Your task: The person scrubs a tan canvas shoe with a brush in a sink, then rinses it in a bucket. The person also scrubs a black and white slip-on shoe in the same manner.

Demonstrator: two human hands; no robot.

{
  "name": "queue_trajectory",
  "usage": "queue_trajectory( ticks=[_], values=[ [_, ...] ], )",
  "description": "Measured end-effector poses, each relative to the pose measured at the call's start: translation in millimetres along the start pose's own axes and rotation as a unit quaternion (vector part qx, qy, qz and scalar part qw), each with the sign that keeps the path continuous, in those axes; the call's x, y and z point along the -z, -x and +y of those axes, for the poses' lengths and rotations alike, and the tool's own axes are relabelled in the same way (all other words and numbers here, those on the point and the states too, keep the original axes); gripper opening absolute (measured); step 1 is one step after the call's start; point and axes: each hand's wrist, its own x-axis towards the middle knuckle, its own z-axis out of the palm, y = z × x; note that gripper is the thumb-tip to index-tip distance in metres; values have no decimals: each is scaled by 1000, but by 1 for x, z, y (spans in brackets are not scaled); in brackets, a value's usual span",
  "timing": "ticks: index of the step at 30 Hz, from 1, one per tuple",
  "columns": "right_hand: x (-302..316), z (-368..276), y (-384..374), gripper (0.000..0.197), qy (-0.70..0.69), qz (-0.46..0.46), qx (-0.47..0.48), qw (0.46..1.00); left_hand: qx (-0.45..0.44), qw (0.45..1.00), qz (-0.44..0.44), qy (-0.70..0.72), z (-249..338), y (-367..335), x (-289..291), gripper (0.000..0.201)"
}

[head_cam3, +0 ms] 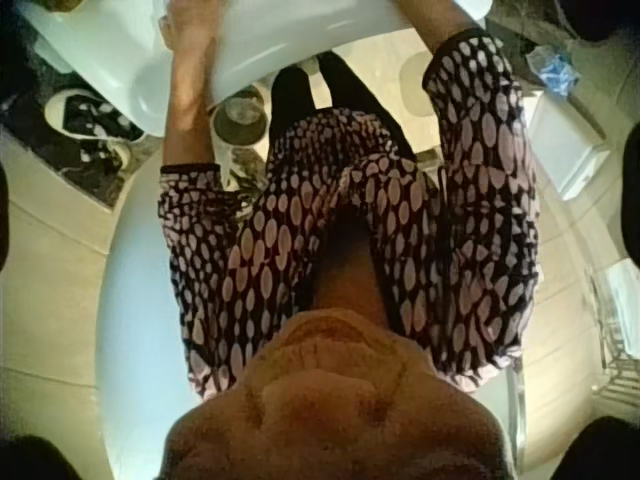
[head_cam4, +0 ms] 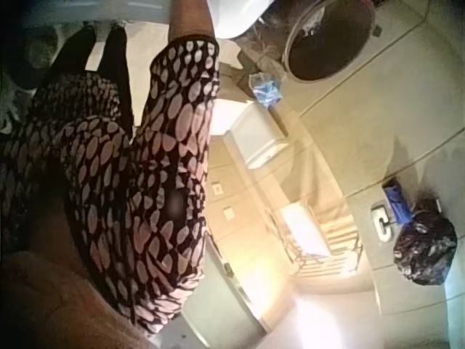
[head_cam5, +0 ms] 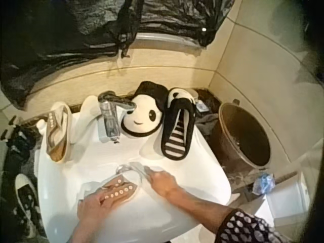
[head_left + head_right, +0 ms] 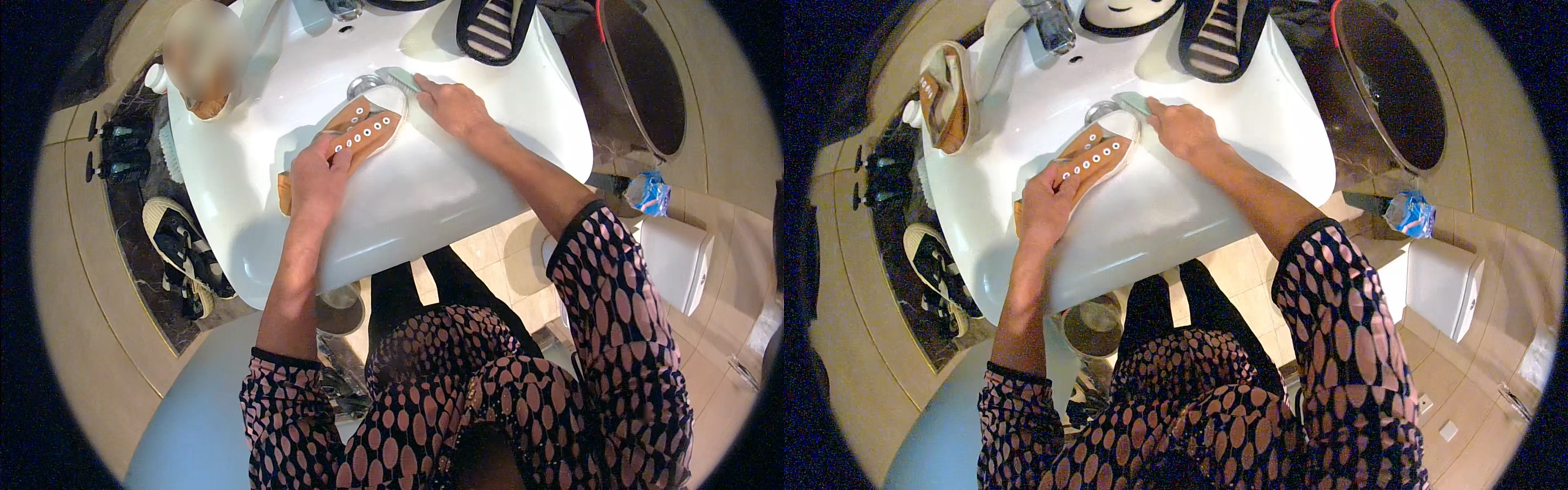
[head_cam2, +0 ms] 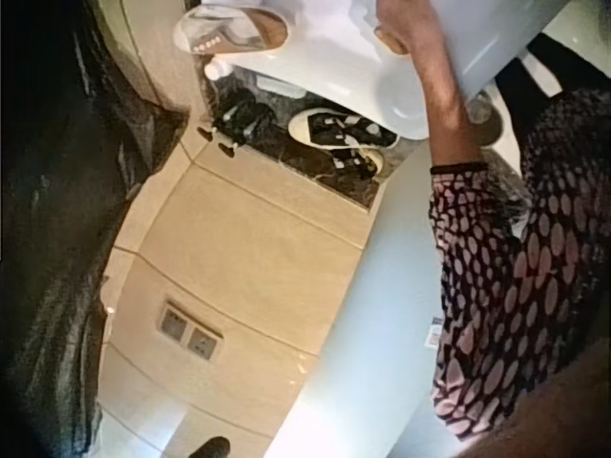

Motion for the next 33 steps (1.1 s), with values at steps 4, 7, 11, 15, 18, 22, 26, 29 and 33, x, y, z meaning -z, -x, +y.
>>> queue_trajectory(
  ticks=[4, 7, 11, 15, 18, 22, 26, 29, 33],
  values=[
    [2, -22, 7, 44, -89, -23, -8, 996, -27, 998, -5, 53, -8, -4, -7, 27],
    [9, -44, 33, 43, -18, -109, 50, 993, -20, 994, -25, 107, -13, -3, -11, 29],
    [5, -11, -11, 41, 30, -64, 11, 997, -9, 997, -54, 51, -2, -5, -6, 31],
    [13, -6, -22, 42, 26, -67, 80, 994, -108, 994, -18, 14, 4, 10, -1, 31],
    [18, -17, -18, 44, -7, 21, 126, 992, -251, 966, 1, -62, 4, 17, -3, 16],
    [26, -31, -32, 48, 37, 57, 149, 987, -331, 940, -46, -70, 5, 21, 7, 12],
    [18, -20, -51, 59, -92, -76, 144, 982, -382, 919, -7, -98, -3, 20, 24, 11],
    [19, -24, -40, 68, -111, -244, 103, 958, -306, 940, 36, -145, -10, 21, 34, 16],
    [18, -18, -19, 74, -119, -302, 69, 943, -200, 949, 203, -136, -4, 36, 35, 34]
  ],
)
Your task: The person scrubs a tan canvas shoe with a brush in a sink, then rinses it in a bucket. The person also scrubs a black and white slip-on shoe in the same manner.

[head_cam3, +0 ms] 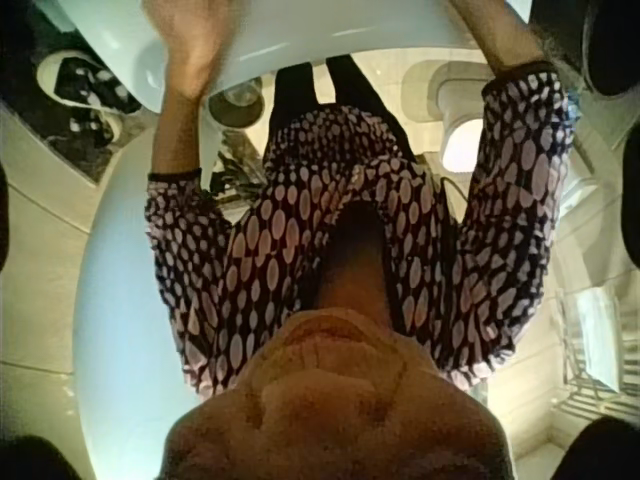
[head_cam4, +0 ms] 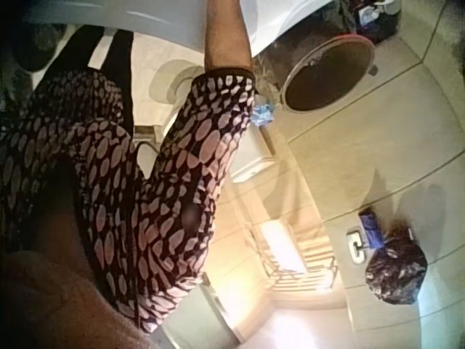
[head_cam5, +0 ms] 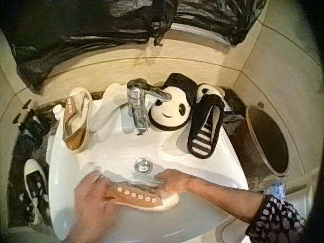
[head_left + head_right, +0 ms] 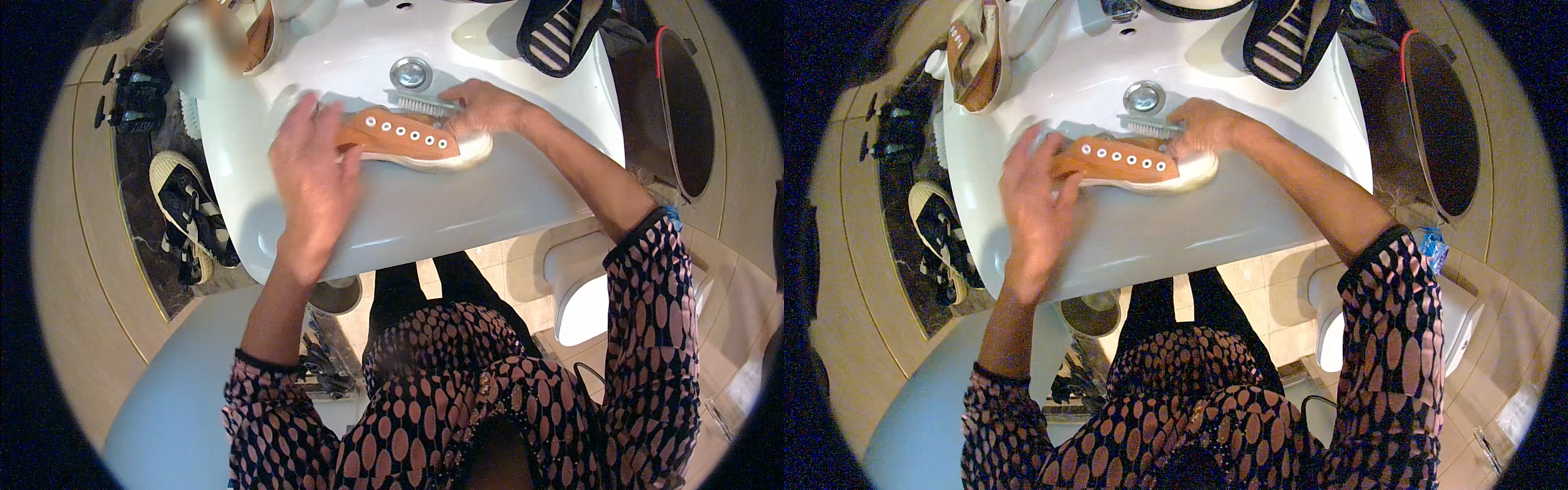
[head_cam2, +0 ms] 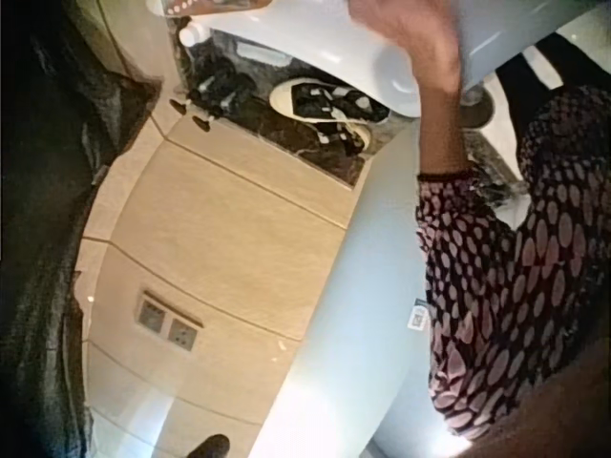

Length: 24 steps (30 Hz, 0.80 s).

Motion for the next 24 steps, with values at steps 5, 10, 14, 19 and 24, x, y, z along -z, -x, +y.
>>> queue_trajectory(
  ticks=[5, 10, 14, 19, 24],
  values=[
    [0, -21, 48, 74, -219, -55, -75, 971, 366, 861, -191, 298, -6, 42, 12, 46],
    [-15, -32, 79, 68, -347, -74, -72, 932, 313, 766, -133, 545, 30, 13, -4, 67],
    [-44, -47, 86, 44, -259, 20, 45, 965, 351, 702, -140, 603, 26, -2, -23, 62],
    [-18, -44, 97, 46, -230, 10, -37, 972, 337, 720, -195, 575, 2, -8, -18, 62],
    [-9, -42, 90, 47, -126, 247, 76, 958, 209, 865, -246, 384, -13, -23, 21, 64]
  ],
)
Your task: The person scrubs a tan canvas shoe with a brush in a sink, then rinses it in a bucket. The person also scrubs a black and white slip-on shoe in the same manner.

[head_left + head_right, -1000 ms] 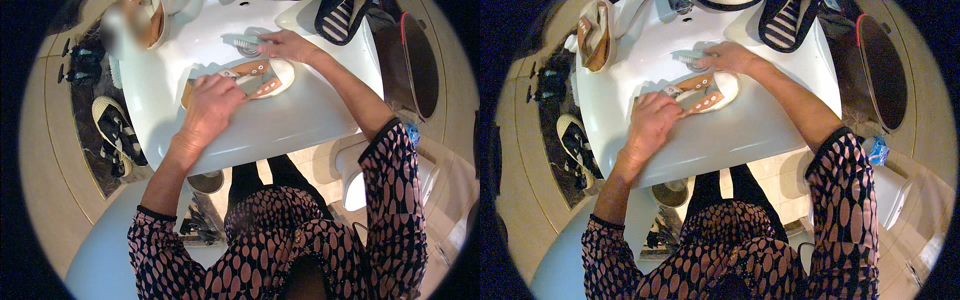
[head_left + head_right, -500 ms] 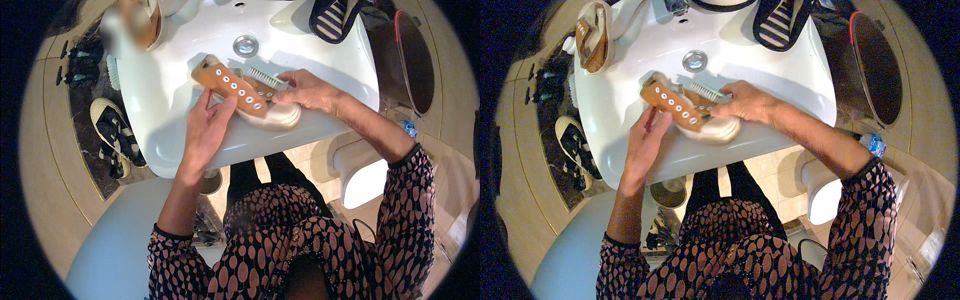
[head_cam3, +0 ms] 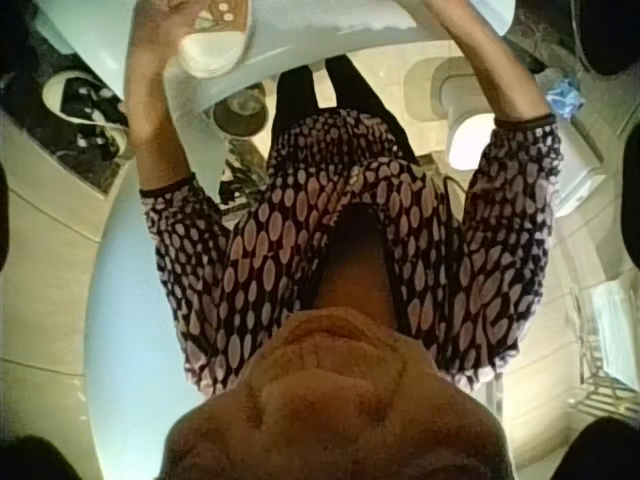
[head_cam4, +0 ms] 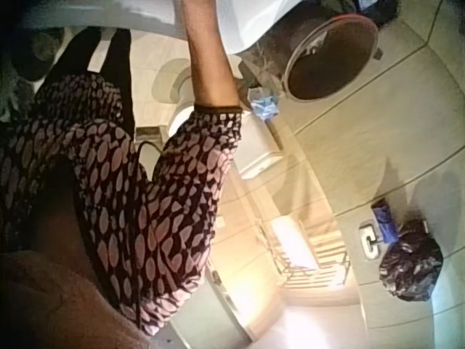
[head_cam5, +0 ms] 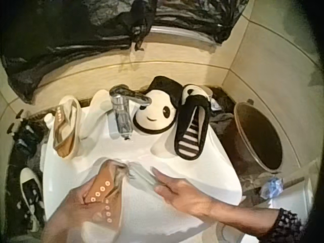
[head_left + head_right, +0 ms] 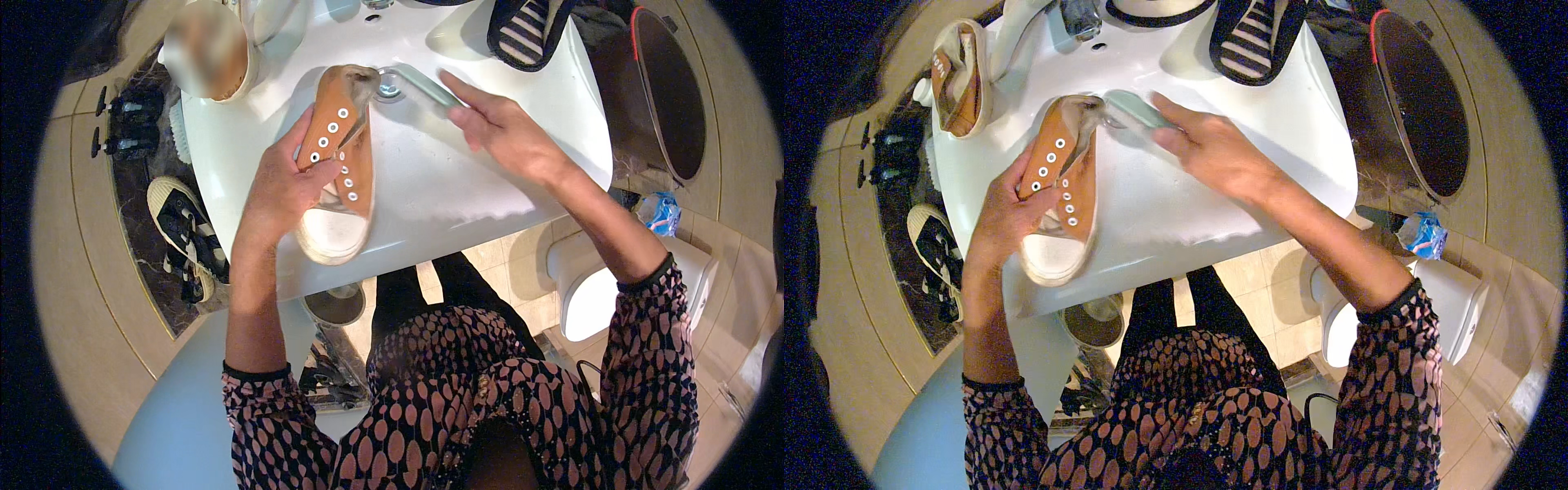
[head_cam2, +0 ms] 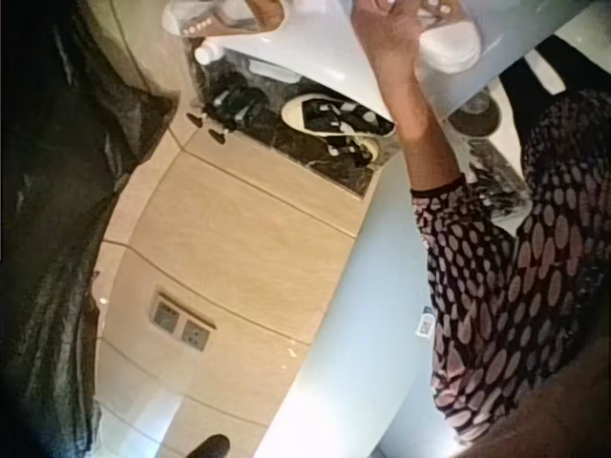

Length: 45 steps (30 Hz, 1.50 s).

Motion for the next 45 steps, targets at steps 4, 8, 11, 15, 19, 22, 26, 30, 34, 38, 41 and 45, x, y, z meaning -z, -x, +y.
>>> queue_trajectory(
  ticks=[4, 8, 11, 15, 19, 22, 26, 30, 34, 38, 41, 45],
  values=[
    [-29, -10, -31, 41, 38, 54, 177, 982, -111, 941, -1, -321, 19, -8, -9, 56],
    [-56, -15, -25, 37, -4, 33, 108, 994, -54, 975, -34, -213, 19, -4, -15, 42],
    [-70, -15, -20, 37, -35, 30, 96, 994, -44, 969, -3, -244, 21, 0, -16, 44],
    [-67, 4, -54, 37, 173, -2, 8, 985, -64, 952, 36, -298, 19, 1, -21, 44],
    [-52, 35, -84, 39, 165, 19, -37, 985, -49, 940, 22, -337, 24, -8, -28, 45],
    [-67, 1, -45, 39, 60, -23, -7, 998, 3, 950, 43, -308, 11, -3, -20, 45],
    [-84, 17, -51, 40, 80, -5, 12, 997, 5, 941, 46, -334, 11, -9, -11, 43],
    [-91, 3, -82, 36, 145, -6, -2, 989, 44, 965, 41, -255, 1, -14, -3, 44],
    [-85, -8, -59, 37, 132, 39, 47, 989, 34, 953, 62, -294, 0, -8, -9, 42],
    [-72, 22, -72, 38, 191, 54, 48, 979, -13, 929, 58, -366, 15, -8, -21, 41],
    [-55, 30, -83, 39, 202, 40, 21, 978, -21, 913, 48, -405, 33, -6, -31, 40],
    [-73, 0, -60, 40, 132, 15, 73, 989, -43, 925, 83, -367, 10, -6, -21, 37]
  ],
)
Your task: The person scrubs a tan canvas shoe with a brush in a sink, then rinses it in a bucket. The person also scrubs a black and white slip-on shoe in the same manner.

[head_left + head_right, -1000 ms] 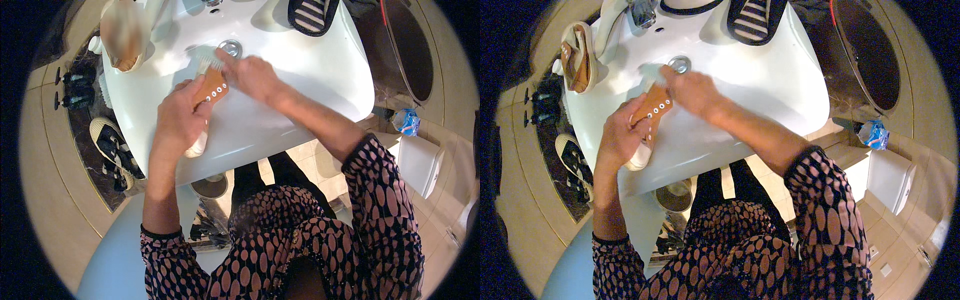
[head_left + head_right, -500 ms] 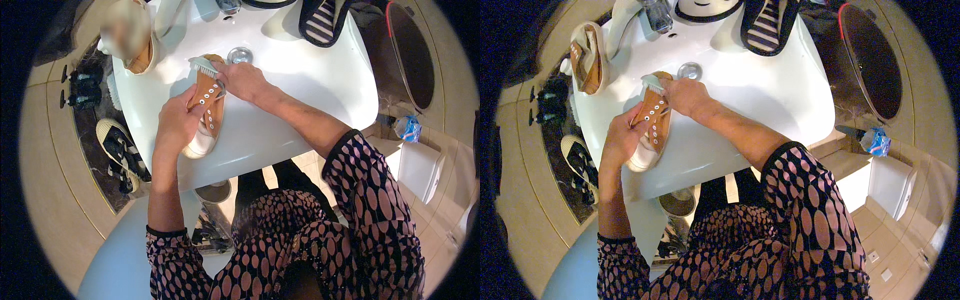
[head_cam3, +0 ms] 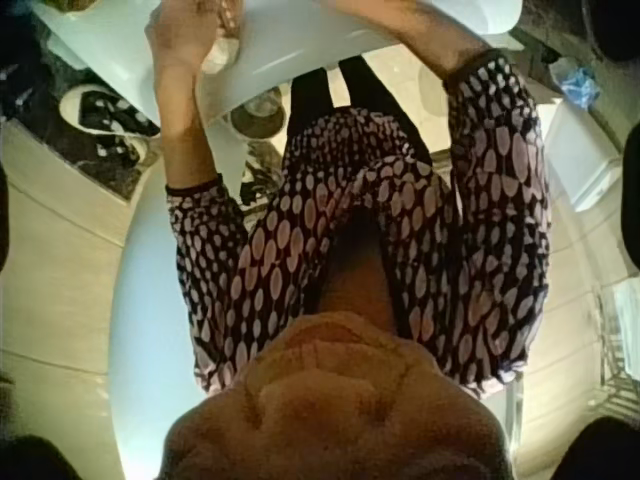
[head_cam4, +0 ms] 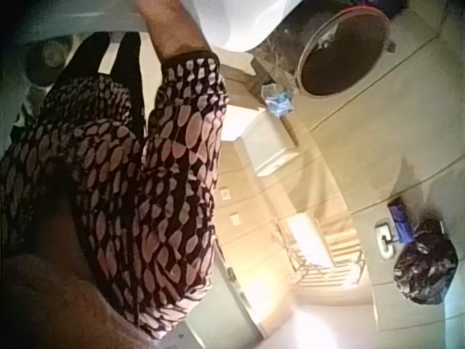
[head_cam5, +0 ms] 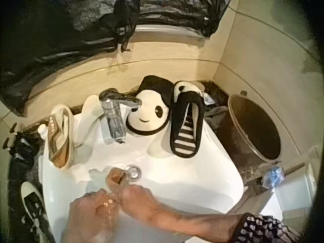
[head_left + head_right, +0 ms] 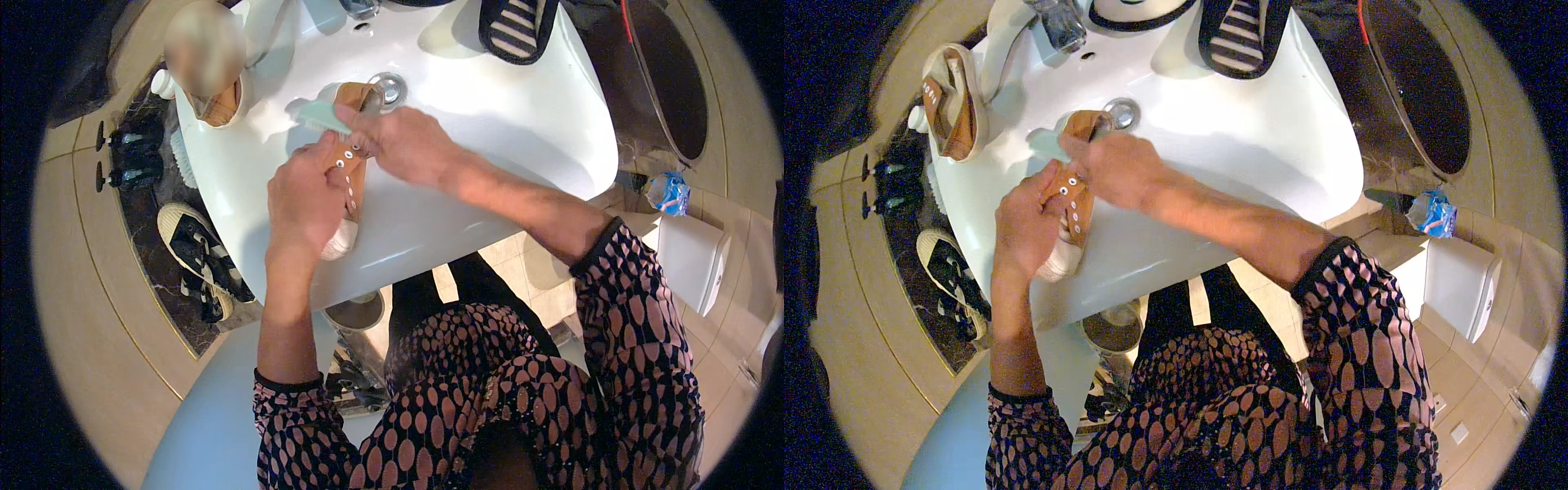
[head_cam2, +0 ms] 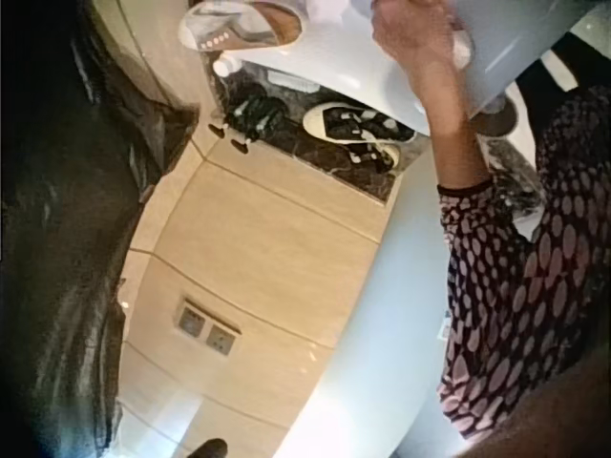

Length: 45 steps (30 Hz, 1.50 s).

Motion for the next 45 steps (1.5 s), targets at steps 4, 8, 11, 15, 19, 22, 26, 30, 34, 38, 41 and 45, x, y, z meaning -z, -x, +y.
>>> queue_trajectory(
  ticks=[4, 8, 11, 15, 19, 22, 26, 30, 34, 38, 41, 45],
  values=[
    [1, 37, -12, 38, 107, -4, -102, 989, 14, 999, -30, -21, 29, 1, 7, 36],
    [9, 36, -11, 40, 70, -6, -119, 990, -26, 998, 2, -55, 33, 3, -1, 37],
    [9, 2, 16, 42, -61, 33, -66, 995, -8, 999, -4, -43, 29, 3, -2, 38],
    [16, 16, 13, 40, 27, -12, -80, 996, 27, 999, -12, -35, 45, 9, -1, 48],
    [22, 19, 3, 38, 92, 39, 1, 995, 116, 981, -23, 156, 28, 23, 4, 60],
    [20, -16, 29, 40, 1, -31, 47, 998, 117, 958, 12, 261, 16, 45, 0, 65],
    [16, 24, 21, 42, 83, -27, -22, 996, 120, 984, 28, 130, 35, 43, -10, 60],
    [19, 59, 7, 42, 166, -102, -89, 977, 93, 989, 59, 94, 41, 40, -10, 57],
    [20, 42, 38, 39, -43, -28, -84, 995, 93, 982, 83, 142, 22, 39, -25, 57],
    [37, 1, 47, 39, -110, -20, 51, 992, 154, 977, 32, 143, 30, 37, -15, 52],
    [23, 4, 44, 41, -11, -29, 102, 994, 142, 980, 43, 129, 33, 37, -19, 47],
    [27, 46, 14, 42, 75, -10, -28, 997, 88, 988, 80, 102, 38, 41, -29, 44]
  ],
)
